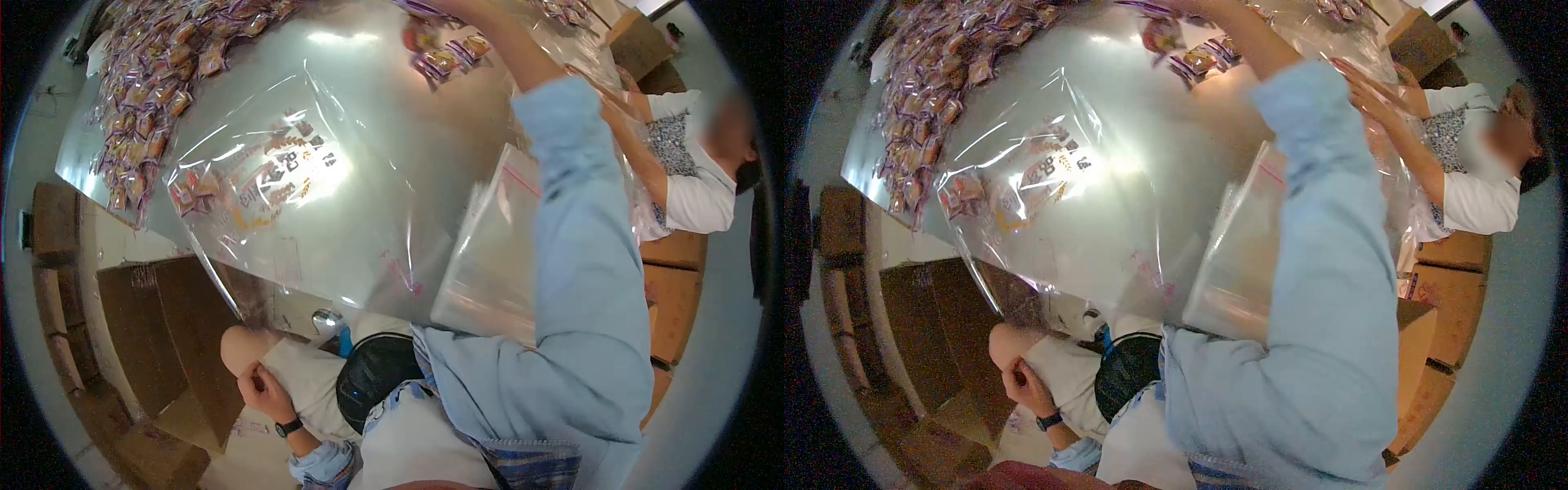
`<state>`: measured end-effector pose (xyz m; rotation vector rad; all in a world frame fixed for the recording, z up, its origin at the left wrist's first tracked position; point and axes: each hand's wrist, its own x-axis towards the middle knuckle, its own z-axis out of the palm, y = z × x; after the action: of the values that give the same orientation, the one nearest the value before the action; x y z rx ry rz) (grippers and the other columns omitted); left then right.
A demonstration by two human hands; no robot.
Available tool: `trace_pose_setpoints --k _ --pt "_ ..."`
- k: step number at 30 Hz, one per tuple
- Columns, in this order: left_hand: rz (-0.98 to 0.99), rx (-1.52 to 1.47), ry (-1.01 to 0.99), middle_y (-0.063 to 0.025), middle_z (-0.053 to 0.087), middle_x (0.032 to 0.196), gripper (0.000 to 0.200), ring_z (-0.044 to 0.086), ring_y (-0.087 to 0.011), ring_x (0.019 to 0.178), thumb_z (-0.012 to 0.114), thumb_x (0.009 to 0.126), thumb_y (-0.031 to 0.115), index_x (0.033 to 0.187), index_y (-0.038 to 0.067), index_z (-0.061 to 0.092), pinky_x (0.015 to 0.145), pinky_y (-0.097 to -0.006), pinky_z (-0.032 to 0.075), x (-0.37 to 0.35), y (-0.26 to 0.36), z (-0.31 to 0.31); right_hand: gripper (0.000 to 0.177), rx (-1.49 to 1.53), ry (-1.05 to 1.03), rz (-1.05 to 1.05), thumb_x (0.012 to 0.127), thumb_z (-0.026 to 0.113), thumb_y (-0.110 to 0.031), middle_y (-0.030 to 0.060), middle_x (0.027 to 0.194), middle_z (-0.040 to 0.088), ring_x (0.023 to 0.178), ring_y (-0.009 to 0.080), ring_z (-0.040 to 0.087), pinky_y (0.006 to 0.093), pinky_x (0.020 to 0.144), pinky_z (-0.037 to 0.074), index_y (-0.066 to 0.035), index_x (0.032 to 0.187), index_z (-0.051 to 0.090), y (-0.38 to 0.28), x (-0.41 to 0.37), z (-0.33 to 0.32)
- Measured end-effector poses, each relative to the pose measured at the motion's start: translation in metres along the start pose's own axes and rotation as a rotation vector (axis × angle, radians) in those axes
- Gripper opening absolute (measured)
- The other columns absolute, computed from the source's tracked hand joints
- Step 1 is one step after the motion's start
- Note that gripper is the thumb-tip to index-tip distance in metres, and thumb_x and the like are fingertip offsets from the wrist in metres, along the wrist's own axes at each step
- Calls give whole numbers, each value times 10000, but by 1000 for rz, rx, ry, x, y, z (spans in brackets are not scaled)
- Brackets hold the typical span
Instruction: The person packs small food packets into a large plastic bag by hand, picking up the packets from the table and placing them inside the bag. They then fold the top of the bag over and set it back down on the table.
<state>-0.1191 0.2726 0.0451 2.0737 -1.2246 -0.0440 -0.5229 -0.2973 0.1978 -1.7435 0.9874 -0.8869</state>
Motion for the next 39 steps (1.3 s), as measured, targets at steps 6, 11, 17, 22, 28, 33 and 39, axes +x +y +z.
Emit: trace_pose_setpoints --k 6,11,17,22,28,33,39 --pt "-6 -124 73 -51 658 801 65 553 -123 687 663 936 41 969 -4 697 606 -270 439 -2 -11 -4 734 -147 90 185 901 735 -331 158 1246 663 1155 256 634 375 988 483 -71 1490 381 -81 -231 31" --pt "42 -250 -25 -65 688 794 87 569 -116 662 694 904 27 989 14 711 589 -247 434 5 21 -8 644 -447 6 335 921 706 -328 162 1339 597 1143 268 629 392 980 482 -90 1452 429 -83 -353 86" --pt "676 -27 -258 -88 666 1144 528 581 -309 1099 846 706 197 1196 92 679 964 -447 418 62 151 -12 678 -143 -305 156 884 714 -372 153 1283 637 1087 320 662 401 924 512 -109 1446 441 -99 -386 159" --pt "850 396 -613 -86 603 1314 596 533 -270 1239 842 695 269 1240 130 646 1052 -524 363 85 106 74 688 -190 -716 105 896 697 -419 185 1125 674 962 379 680 427 829 537 -138 1458 418 -135 -371 221" --pt "930 464 -148 -61 600 1347 438 521 -244 1278 678 809 163 1245 135 646 1078 -590 328 85 94 40 691 -279 -755 80 888 729 -309 142 958 676 769 264 663 353 704 496 -129 1474 411 -120 -382 248" --pt "802 445 -17 -27 643 1238 435 590 -217 1144 640 813 105 1246 140 660 1040 -519 408 112 91 49 679 143 -664 77 898 714 -394 172 996 662 775 310 665 387 706 499 -140 1455 420 -109 -379 270" --pt "819 170 81 -13 699 919 192 646 -227 895 690 815 110 1006 118 711 851 -382 494 137 86 42 716 -229 -550 108 897 690 -470 194 894 658 791 340 668 425 727 512 -114 1463 432 -102 -343 282"
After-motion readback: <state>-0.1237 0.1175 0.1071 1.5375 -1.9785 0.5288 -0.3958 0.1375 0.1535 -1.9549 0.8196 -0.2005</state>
